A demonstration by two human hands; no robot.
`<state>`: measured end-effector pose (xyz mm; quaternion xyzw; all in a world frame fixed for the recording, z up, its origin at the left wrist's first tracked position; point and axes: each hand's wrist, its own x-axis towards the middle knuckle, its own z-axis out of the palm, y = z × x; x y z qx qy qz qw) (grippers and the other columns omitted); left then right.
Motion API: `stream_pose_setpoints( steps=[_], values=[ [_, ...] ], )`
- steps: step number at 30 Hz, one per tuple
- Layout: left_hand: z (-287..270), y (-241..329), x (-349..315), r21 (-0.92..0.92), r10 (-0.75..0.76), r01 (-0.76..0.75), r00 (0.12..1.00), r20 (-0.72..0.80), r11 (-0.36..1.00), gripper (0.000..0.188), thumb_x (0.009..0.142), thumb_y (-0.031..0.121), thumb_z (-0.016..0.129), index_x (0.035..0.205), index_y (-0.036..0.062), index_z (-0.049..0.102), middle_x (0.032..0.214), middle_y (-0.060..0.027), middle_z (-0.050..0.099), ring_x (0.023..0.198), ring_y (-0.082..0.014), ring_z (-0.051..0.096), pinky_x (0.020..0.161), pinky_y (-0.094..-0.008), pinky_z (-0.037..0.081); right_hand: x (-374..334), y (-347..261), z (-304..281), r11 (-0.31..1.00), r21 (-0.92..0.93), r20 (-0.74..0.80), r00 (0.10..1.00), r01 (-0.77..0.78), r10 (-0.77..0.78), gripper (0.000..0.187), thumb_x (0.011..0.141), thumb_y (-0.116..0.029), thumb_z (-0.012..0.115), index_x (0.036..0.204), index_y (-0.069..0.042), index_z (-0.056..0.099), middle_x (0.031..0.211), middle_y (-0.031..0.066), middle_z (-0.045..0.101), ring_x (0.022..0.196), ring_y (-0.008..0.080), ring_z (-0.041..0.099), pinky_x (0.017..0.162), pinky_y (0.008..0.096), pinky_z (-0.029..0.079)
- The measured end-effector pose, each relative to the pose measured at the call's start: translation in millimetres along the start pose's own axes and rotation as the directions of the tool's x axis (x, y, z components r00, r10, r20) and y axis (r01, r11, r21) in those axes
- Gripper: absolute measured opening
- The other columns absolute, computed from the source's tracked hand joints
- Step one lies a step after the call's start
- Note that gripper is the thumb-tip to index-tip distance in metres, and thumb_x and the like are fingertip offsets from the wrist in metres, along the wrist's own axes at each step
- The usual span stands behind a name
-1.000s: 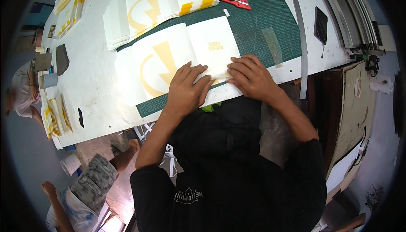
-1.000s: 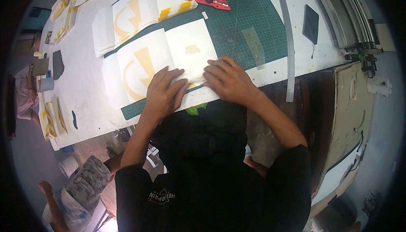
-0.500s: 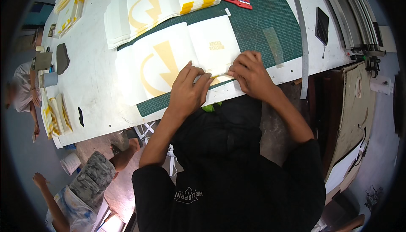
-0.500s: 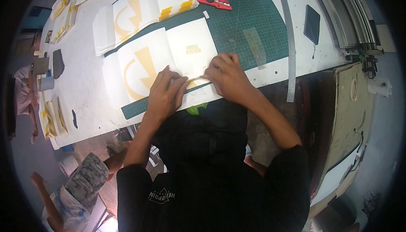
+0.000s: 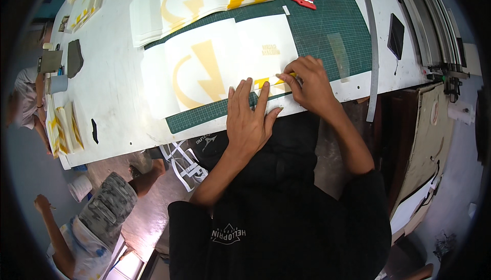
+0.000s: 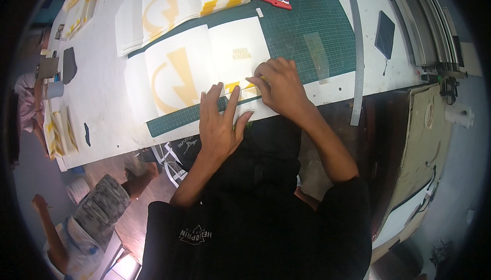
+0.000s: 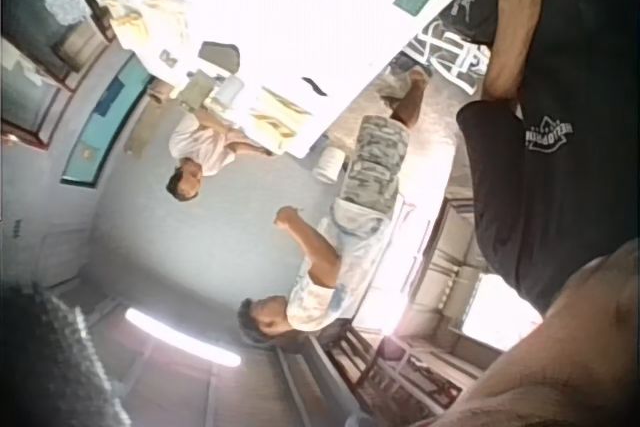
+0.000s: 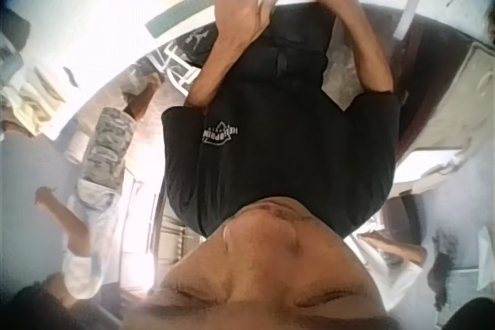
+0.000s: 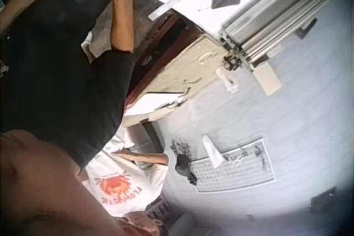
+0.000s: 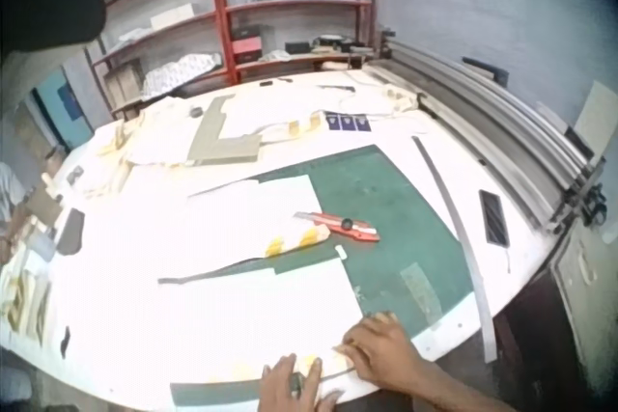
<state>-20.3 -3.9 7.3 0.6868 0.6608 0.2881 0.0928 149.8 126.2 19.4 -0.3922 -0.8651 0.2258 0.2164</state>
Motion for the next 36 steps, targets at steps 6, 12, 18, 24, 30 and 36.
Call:
stream_pose_setpoints(
  steps=[6, 12, 18, 24, 30, 36],
  values=[
    [1, -2, -2, -0.015, -0.014, 0.014, 1.000, -0.004, 1.000, 0.061, 0.093, 0.031, 0.079, 0.145, 0.0046, 0.060, 0.147, -0.0283, 0.049, 0.138, -0.0476, 0.048, 0.116, -0.0650, 0.037, 1, -1, 0, 1.000, 0.010, -0.012, 1.000, -0.007, 0.007, 0.011, 0.091, -0.012, 0.078, 0.091, -0.005, 0.070, 0.091, 0.0099, 0.069, 0.091, 0.0293, 0.062, 0.085, 0.0434, 0.041],
    [3, -1, -1, 0.023, 0.005, -0.004, 1.000, -0.021, 1.000, 0.060, 0.095, 0.035, 0.076, 0.141, -0.0006, 0.062, 0.145, -0.0306, 0.052, 0.136, -0.0481, 0.051, 0.115, -0.0642, 0.038, 0, 1, 2, 1.000, 0.009, -0.022, 1.000, -0.014, 0.015, 0.011, 0.090, -0.013, 0.079, 0.091, -0.005, 0.071, 0.091, 0.0098, 0.070, 0.090, 0.0284, 0.062, 0.083, 0.0426, 0.040],
    [5, 0, -1, 0.029, 0.008, -0.007, 0.999, -0.034, 1.000, 0.057, 0.093, 0.029, 0.079, 0.140, 0.0013, 0.061, 0.145, -0.0286, 0.050, 0.136, -0.0477, 0.050, 0.115, -0.0647, 0.038, -6, 1, 7, 0.999, -0.039, -0.073, 0.997, 0.008, -0.011, 0.013, 0.089, -0.013, 0.080, 0.097, -0.006, 0.072, 0.095, 0.0086, 0.069, 0.091, 0.0280, 0.062, 0.085, 0.0451, 0.040],
    [5, 0, 0, 0.046, 0.008, -0.007, 0.999, -0.031, 0.999, 0.049, 0.096, 0.017, 0.070, 0.141, 0.0020, 0.061, 0.146, -0.0293, 0.050, 0.135, -0.0486, 0.050, 0.116, -0.0635, 0.037, -55, -39, 22, 0.945, -0.315, -0.271, 0.947, 0.084, -0.174, 0.037, 0.092, -0.021, 0.076, 0.124, -0.003, 0.070, 0.123, 0.0131, 0.068, 0.125, 0.0287, 0.062, 0.112, 0.0566, 0.035],
    [3, -2, -1, 0.072, 0.039, -0.038, 0.999, -0.015, 0.997, 0.051, 0.094, 0.015, 0.067, 0.143, 0.0016, 0.061, 0.147, -0.0299, 0.050, 0.136, -0.0481, 0.050, 0.117, -0.0640, 0.036, -67, -47, 45, 0.946, -0.324, -0.178, 0.982, 0.005, -0.066, 0.049, 0.103, -0.040, 0.060, 0.128, 0.000, 0.070, 0.143, 0.0154, 0.064, 0.142, 0.0299, 0.052, 0.117, 0.0646, 0.020],
    [6, 0, 1, 0.080, 0.037, -0.035, 0.999, -0.022, 0.996, 0.051, 0.093, 0.014, 0.070, 0.142, 0.0032, 0.063, 0.147, -0.0281, 0.051, 0.136, -0.0466, 0.052, 0.116, -0.0643, 0.038, -70, -46, 45, 0.932, -0.361, -0.204, 0.978, -0.033, -0.044, 0.049, 0.101, -0.043, 0.061, 0.125, -0.002, 0.073, 0.144, 0.0132, 0.063, 0.142, 0.0310, 0.050, 0.112, 0.0635, 0.023]
  ],
)
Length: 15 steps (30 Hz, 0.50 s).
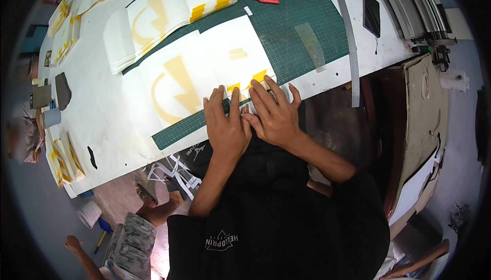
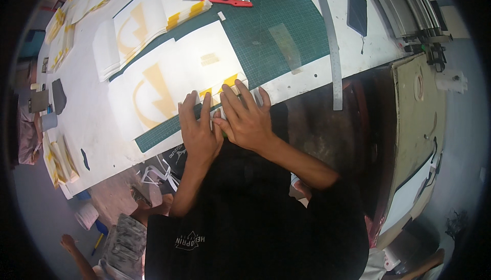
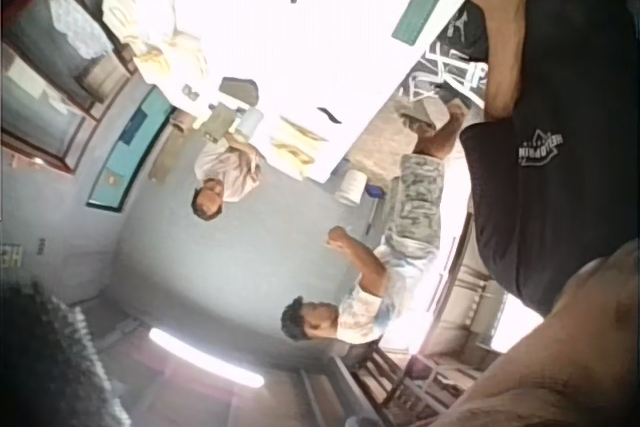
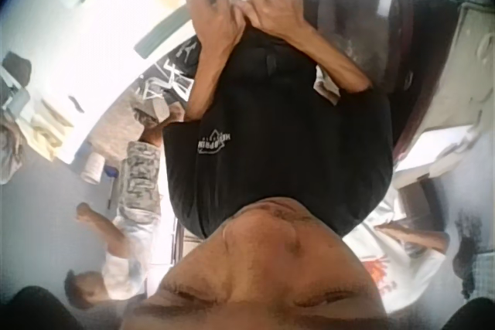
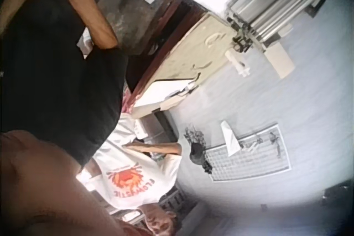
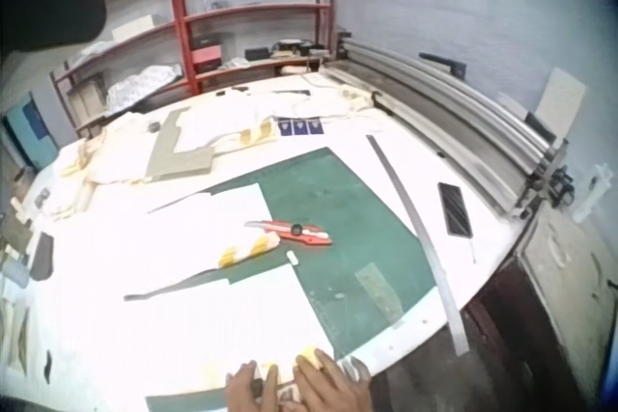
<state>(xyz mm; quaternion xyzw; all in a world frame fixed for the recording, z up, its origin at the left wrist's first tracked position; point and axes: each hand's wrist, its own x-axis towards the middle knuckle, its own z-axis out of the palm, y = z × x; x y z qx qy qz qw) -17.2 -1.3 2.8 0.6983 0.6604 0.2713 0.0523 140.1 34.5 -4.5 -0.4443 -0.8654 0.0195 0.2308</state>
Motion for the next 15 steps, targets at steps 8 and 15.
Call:
stream_pose_setpoints(
  steps=[8, 15],
  values=[
    [-0.7, -0.8, -0.8, 0.001, 0.011, -0.011, 1.000, 0.003, 1.000, 0.053, 0.092, 0.010, 0.069, 0.143, 0.0020, 0.059, 0.147, -0.0292, 0.048, 0.137, -0.0488, 0.049, 0.115, -0.0655, 0.037, -1.4, -3.5, -1.4, 1.000, -0.025, 0.004, 1.000, -0.005, 0.005, 0.047, 0.100, -0.043, 0.063, 0.125, -0.004, 0.073, 0.143, 0.0119, 0.064, 0.140, 0.0299, 0.051, 0.105, 0.0593, 0.029],
    [-0.6, -0.4, -1.3, 0.004, 0.013, -0.013, 1.000, 0.006, 1.000, 0.054, 0.092, 0.010, 0.069, 0.144, 0.0020, 0.058, 0.146, -0.0300, 0.048, 0.137, -0.0488, 0.049, 0.116, -0.0647, 0.037, -2.9, 0.3, 1.4, 0.999, -0.046, -0.019, 1.000, -0.016, 0.015, 0.049, 0.101, -0.045, 0.062, 0.127, -0.004, 0.072, 0.140, 0.0131, 0.066, 0.139, 0.0291, 0.053, 0.098, 0.0541, 0.031]
  ],
)
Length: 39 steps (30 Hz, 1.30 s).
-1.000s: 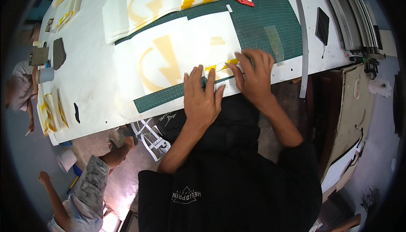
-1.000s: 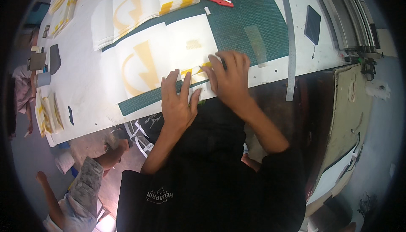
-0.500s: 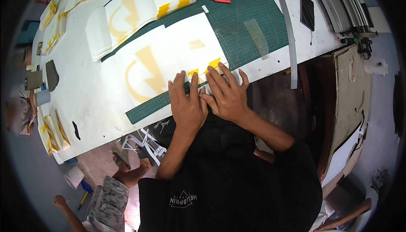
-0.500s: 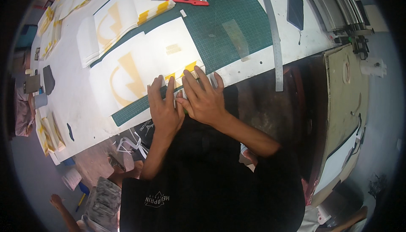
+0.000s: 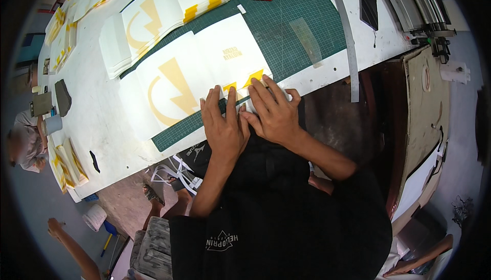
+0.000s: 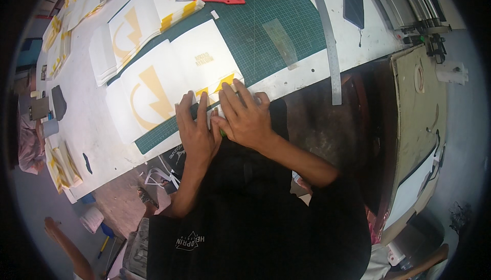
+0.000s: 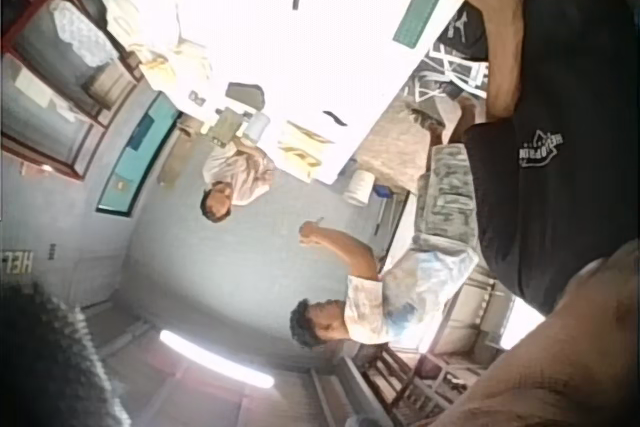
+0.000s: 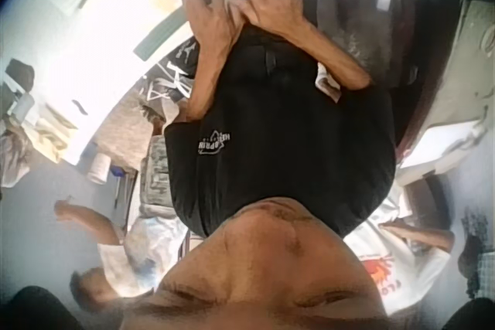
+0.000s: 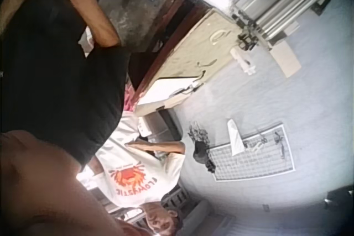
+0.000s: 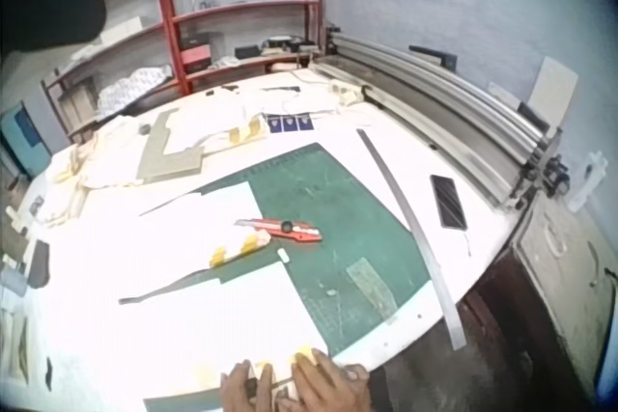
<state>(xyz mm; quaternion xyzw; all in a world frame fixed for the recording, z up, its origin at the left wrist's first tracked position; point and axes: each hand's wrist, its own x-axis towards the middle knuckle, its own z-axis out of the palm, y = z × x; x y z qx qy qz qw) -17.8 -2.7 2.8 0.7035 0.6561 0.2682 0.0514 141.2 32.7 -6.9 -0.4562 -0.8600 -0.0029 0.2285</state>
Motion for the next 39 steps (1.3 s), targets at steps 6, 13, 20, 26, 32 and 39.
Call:
stream_pose_setpoints(
  steps=[6, 13, 20, 26, 32, 39],
  values=[
    [-2, 1, 1, 0.020, 0.001, -0.001, 1.000, -0.004, 1.000, 0.051, 0.092, 0.012, 0.070, 0.141, 0.0022, 0.061, 0.145, -0.0289, 0.051, 0.136, -0.0475, 0.051, 0.116, -0.0638, 0.038, -2, 8, 0, 0.999, -0.009, 0.008, 0.999, -0.031, 0.031, 0.052, 0.101, -0.048, 0.061, 0.130, -0.005, 0.070, 0.138, 0.0165, 0.066, 0.138, 0.0303, 0.053, 0.097, 0.0548, 0.030],
    [-7, 1, 5, 0.018, 0.017, -0.017, 1.000, -0.018, 1.000, 0.048, 0.090, 0.012, 0.073, 0.137, 0.0029, 0.065, 0.143, -0.0269, 0.053, 0.132, -0.0462, 0.053, 0.112, -0.0604, 0.042, 3, 5, -4, 1.000, -0.008, 0.041, 0.999, -0.004, 0.004, 0.051, 0.101, -0.049, 0.063, 0.136, -0.013, 0.068, 0.138, 0.0152, 0.061, 0.134, 0.0334, 0.051, 0.093, 0.0568, 0.035],
    [-20, -5, 34, 0.076, 0.055, -0.054, 0.998, -0.012, 0.996, 0.023, 0.090, 0.023, 0.078, 0.104, 0.0042, 0.077, 0.116, -0.0181, 0.064, 0.111, -0.0356, 0.060, 0.093, -0.0469, 0.044, 5, 10, -2, 0.999, 0.032, 0.031, 1.000, 0.003, -0.004, 0.049, 0.100, -0.045, 0.066, 0.137, -0.013, 0.068, 0.136, 0.0134, 0.059, 0.131, 0.0324, 0.051, 0.094, 0.0570, 0.036],
    [-20, -25, 96, 0.089, 0.003, -0.023, 0.976, 0.218, 0.996, 0.044, 0.081, 0.046, 0.087, 0.075, 0.0047, 0.073, 0.097, -0.0121, 0.064, 0.098, -0.0310, 0.060, 0.085, -0.0459, 0.043, 6, 8, -3, 0.999, 0.046, 0.037, 0.999, -0.010, 0.008, 0.046, 0.099, -0.042, 0.068, 0.135, -0.013, 0.069, 0.134, 0.0142, 0.059, 0.129, 0.0313, 0.051, 0.095, 0.0573, 0.036],
    [-29, -20, 112, 0.130, -0.119, 0.074, 0.916, 0.383, 0.989, 0.046, 0.079, 0.049, 0.088, 0.076, 0.0043, 0.075, 0.093, -0.0134, 0.066, 0.098, -0.0308, 0.061, 0.086, -0.0474, 0.044, -1, 31, -14, 0.995, -0.002, 0.020, 0.995, -0.098, 0.098, 0.041, 0.098, -0.038, 0.070, 0.133, -0.016, 0.070, 0.135, 0.0165, 0.057, 0.130, 0.0344, 0.049, 0.097, 0.0611, 0.032],
    [-31, -19, 125, 0.189, -0.129, 0.049, 0.888, 0.442, 0.981, 0.052, 0.075, 0.054, 0.090, 0.076, 0.0066, 0.068, 0.086, -0.0121, 0.067, 0.089, -0.0299, 0.065, 0.077, -0.0435, 0.049, 14, 55, -25, 0.981, 0.015, -0.102, 0.976, -0.191, 0.191, 0.041, 0.097, -0.039, 0.072, 0.125, -0.009, 0.072, 0.126, 0.0189, 0.061, 0.122, 0.0367, 0.053, 0.100, 0.0621, 0.031]
  ],
)
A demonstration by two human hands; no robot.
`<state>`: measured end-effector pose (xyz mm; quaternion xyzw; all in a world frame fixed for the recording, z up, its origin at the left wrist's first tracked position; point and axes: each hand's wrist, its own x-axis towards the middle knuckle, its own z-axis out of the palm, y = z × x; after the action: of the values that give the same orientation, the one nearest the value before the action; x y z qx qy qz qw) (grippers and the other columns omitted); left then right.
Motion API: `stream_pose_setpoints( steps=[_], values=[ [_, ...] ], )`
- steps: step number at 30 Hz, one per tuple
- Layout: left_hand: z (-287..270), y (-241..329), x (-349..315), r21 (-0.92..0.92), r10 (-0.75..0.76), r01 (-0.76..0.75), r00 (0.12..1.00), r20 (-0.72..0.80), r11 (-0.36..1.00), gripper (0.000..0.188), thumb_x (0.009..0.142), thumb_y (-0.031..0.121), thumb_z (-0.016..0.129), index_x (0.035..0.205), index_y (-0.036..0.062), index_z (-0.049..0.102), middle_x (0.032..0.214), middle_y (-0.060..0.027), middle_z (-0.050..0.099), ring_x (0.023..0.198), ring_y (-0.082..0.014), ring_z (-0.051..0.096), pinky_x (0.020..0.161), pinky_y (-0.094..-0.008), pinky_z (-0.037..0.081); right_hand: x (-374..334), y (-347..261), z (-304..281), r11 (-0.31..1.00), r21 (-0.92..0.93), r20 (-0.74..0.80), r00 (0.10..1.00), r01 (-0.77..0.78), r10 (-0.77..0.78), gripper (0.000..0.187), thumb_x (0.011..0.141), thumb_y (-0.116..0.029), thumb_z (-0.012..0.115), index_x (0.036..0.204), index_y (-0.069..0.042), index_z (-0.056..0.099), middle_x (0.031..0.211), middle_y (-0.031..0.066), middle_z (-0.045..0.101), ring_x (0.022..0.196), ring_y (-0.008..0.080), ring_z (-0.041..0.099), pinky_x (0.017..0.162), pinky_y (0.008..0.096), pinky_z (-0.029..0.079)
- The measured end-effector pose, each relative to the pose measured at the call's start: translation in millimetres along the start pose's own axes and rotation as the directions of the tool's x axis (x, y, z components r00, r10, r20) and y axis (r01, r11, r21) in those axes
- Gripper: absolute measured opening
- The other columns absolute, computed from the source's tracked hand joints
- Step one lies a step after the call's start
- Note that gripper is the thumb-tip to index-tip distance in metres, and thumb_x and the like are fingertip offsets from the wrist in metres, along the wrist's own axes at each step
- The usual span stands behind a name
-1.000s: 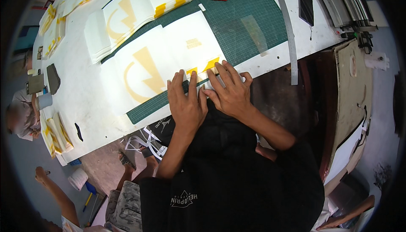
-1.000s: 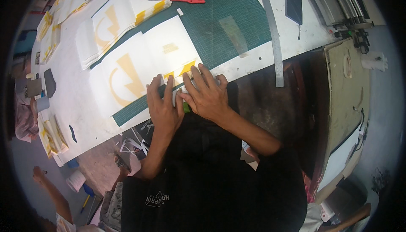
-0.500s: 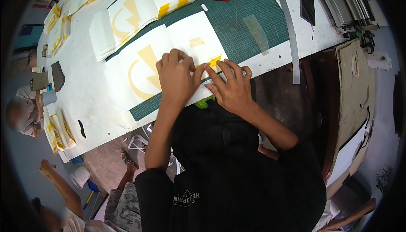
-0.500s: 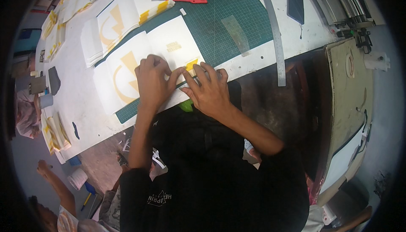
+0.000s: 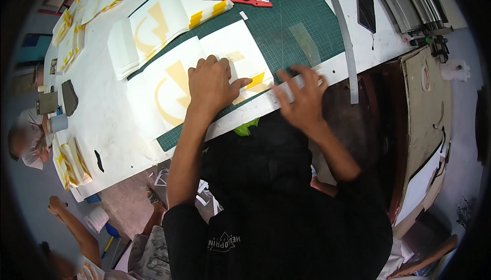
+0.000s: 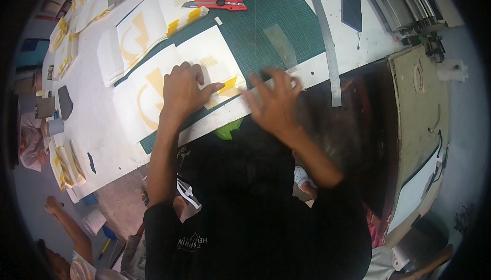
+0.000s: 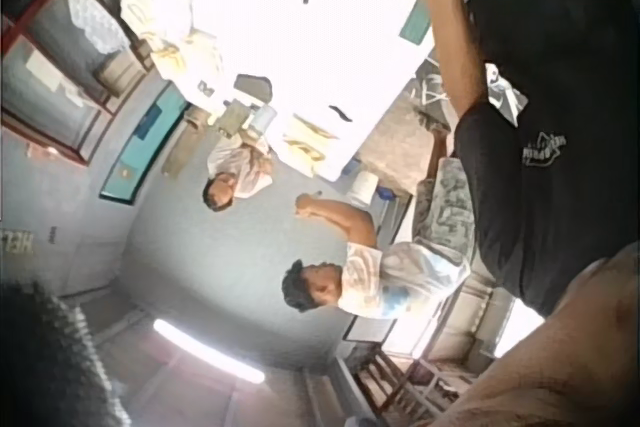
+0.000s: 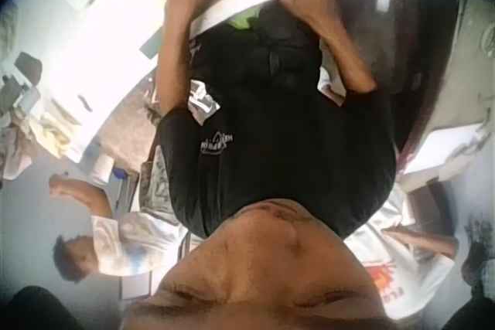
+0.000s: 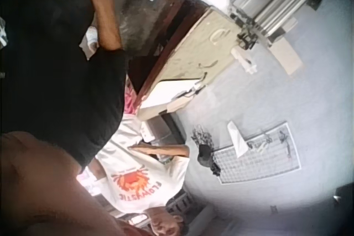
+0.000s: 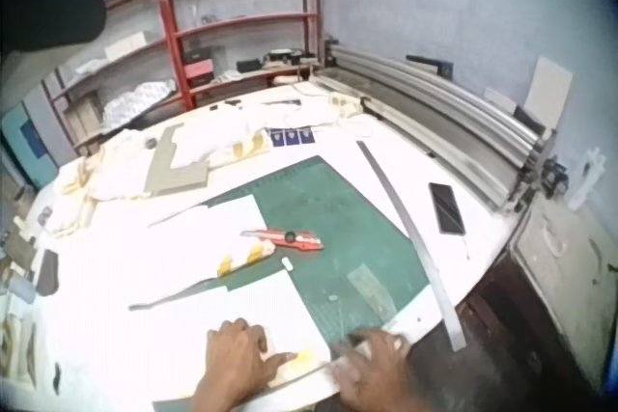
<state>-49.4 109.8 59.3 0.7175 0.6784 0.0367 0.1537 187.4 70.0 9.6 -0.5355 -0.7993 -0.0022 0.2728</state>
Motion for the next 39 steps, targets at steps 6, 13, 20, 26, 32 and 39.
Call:
stream_pose_setpoints(
  steps=[6, 13, 20, 26, 32, 39],
  values=[
    [-19, -1, 35, 0.098, 0.003, -0.031, 0.962, 0.272, 0.995, 0.067, 0.069, 0.069, 0.087, 0.090, 0.0073, 0.074, 0.086, -0.0121, 0.075, 0.081, -0.0282, 0.074, 0.072, -0.0386, 0.056, 80, 72, 7, 0.870, -0.192, 0.051, 0.881, -0.454, 0.470, 0.054, 0.090, -0.048, 0.080, 0.107, 0.003, 0.072, 0.118, 0.0246, 0.065, 0.117, 0.0365, 0.059, 0.100, 0.0604, 0.035],
    [-18, -10, 47, 0.108, 0.041, -0.081, 0.943, 0.330, 0.991, 0.081, 0.061, 0.079, 0.084, 0.098, 0.0071, 0.077, 0.089, -0.0111, 0.077, 0.084, -0.0280, 0.075, 0.075, -0.0377, 0.058, 78, 62, -4, 0.813, 0.290, 0.250, 0.860, -0.506, 0.446, 0.038, 0.091, -0.020, 0.084, 0.113, 0.002, 0.061, 0.071, 0.0099, 0.065, 0.064, 0.0241, 0.064, 0.062, 0.0349, 0.050],
    [-15, -15, 48, 0.071, 0.103, -0.129, 0.951, 0.291, 0.989, 0.078, 0.063, 0.074, 0.085, 0.094, 0.0034, 0.077, 0.089, -0.0145, 0.077, 0.086, -0.0331, 0.075, 0.078, -0.0433, 0.059, -5, -78, 19, 0.528, 0.667, 0.382, 0.850, -0.526, 0.364, 0.037, 0.096, -0.013, 0.074, 0.129, -0.002, 0.061, 0.072, 0.0126, 0.068, 0.062, 0.0162, 0.066, 0.058, 0.0330, 0.050],
    [-14, -19, 46, 0.032, 0.095, -0.108, 0.957, 0.276, 0.994, 0.077, 0.062, 0.075, 0.085, 0.092, 0.0042, 0.077, 0.087, -0.0143, 0.076, 0.085, -0.0322, 0.075, 0.077, -0.0423, 0.059, 6, -103, 22, 0.616, 0.574, 0.374, 0.842, -0.540, 0.390, 0.028, 0.097, -0.011, 0.071, 0.120, 0.001, 0.061, 0.059, 0.0121, 0.060, 0.049, 0.0235, 0.062, 0.052, 0.0375, 0.045],
    [-11, -22, 47, 0.013, 0.109, -0.117, 0.957, 0.271, 0.993, 0.080, 0.061, 0.079, 0.084, 0.092, 0.0052, 0.077, 0.087, -0.0127, 0.076, 0.085, -0.0310, 0.075, 0.078, -0.0413, 0.058, 3, -101, 23, 0.674, 0.530, 0.356, 0.856, -0.515, 0.374, 0.026, 0.096, -0.011, 0.071, 0.116, 0.001, 0.061, 0.058, 0.0124, 0.059, 0.049, 0.0279, 0.063, 0.051, 0.0400, 0.045],
    [-15, -18, 44, 0.003, 0.107, -0.112, 0.960, 0.260, 0.994, 0.079, 0.059, 0.071, 0.090, 0.094, 0.0011, 0.077, 0.087, -0.0151, 0.077, 0.083, -0.0303, 0.077, 0.076, -0.0399, 0.061, 1, -103, 19, 0.684, 0.518, 0.348, 0.857, -0.514, 0.380, 0.026, 0.095, -0.011, 0.072, 0.116, 0.001, 0.062, 0.059, 0.0127, 0.060, 0.051, 0.0290, 0.065, 0.051, 0.0406, 0.047]
  ],
)
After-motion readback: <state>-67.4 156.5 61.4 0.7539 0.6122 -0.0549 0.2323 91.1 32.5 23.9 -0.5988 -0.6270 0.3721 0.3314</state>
